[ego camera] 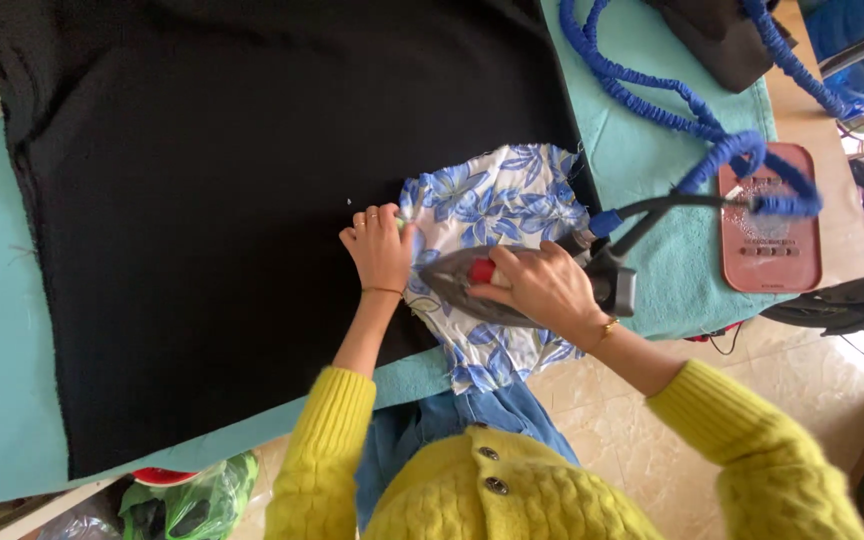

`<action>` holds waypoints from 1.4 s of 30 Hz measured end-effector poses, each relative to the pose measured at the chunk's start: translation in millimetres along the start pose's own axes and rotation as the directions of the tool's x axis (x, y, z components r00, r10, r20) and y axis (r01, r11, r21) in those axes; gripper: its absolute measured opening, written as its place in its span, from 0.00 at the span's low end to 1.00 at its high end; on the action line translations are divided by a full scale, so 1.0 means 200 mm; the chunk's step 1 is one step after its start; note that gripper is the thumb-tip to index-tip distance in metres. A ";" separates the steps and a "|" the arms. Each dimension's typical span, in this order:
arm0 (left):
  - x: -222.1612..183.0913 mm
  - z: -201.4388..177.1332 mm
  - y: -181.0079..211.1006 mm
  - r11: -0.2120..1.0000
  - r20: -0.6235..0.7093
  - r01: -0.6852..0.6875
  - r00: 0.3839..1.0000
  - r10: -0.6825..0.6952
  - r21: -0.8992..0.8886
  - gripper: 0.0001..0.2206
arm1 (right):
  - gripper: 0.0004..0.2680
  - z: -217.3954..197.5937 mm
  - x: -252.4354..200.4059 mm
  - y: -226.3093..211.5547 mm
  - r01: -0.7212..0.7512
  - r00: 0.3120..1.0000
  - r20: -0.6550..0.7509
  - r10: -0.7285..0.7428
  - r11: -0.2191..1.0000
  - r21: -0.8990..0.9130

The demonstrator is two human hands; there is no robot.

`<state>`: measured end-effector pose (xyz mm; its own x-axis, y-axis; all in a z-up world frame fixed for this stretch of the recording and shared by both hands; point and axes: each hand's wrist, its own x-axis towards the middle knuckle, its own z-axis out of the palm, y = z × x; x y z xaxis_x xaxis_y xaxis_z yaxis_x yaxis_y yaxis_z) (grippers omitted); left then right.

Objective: Ironing pieces of fabric on an industrial ironing board using a steam iron

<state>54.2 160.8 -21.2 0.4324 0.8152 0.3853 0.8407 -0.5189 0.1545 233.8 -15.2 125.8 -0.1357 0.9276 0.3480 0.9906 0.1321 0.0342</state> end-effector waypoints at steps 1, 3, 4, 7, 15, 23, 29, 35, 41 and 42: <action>0.01 0.07 -0.03 0.999 0.008 0.009 1.000 -0.009 -0.038 0.21 | 0.19 0.00 0.03 0.00 -0.043 0.999 -0.011 0.043 0.999 -0.019; 0.02 0.11 -0.07 0.997 0.014 0.020 1.000 -0.019 -0.073 0.12 | 0.20 0.01 0.08 0.01 -0.084 0.996 -0.025 0.083 0.996 -0.034; 0.03 0.09 -0.08 0.993 -0.004 0.064 0.998 -0.065 -0.095 0.10 | 0.19 0.02 0.10 0.02 -0.095 0.995 -0.017 0.095 0.994 -0.045; 0.05 0.05 -0.13 0.986 -0.050 0.138 0.988 -0.143 -0.090 0.09 | 0.19 0.06 0.19 0.04 -0.135 0.991 0.012 0.137 0.987 -0.083; -0.05 -0.23 -0.14 0.979 -0.041 0.144 0.988 -0.151 -0.147 0.22 | 0.20 0.19 0.40 0.12 -0.207 0.978 -0.077 0.195 0.958 -0.200; -0.40 -0.45 -0.03 0.988 0.073 -0.002 0.997 0.014 -0.152 0.26 | 0.23 0.07 0.30 0.03 -0.220 0.940 0.278 0.197 0.974 0.056; -0.25 -0.40 -0.27 0.998 0.088 0.050 0.995 -0.045 -0.049 0.19 | 0.20 -0.08 0.13 -0.10 -0.094 0.986 0.137 0.094 0.996 -0.005; 0.08 -0.02 -0.47 0.986 -0.078 0.065 0.994 -0.078 -0.157 0.18 | 0.20 0.05 0.17 -0.06 -0.192 0.976 0.079 0.203 0.973 -0.129; 0.21 0.07 -0.45 0.971 -0.091 -0.016 0.996 -0.006 -0.238 0.16 | 0.21 0.16 0.29 0.08 -0.252 0.968 -0.066 0.243 0.936 -0.246; 0.21 0.05 -0.47 0.968 -0.091 -0.033 0.996 0.011 -0.248 0.16 | 0.21 0.14 0.33 0.07 -0.268 0.963 -0.069 0.259 0.929 -0.256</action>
<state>-3.2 245.3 -28.5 0.4100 0.7830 0.4678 0.7190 -0.5930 0.3624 238.1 57.8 122.5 0.1272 0.9038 0.4086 0.9601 -0.2156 0.1781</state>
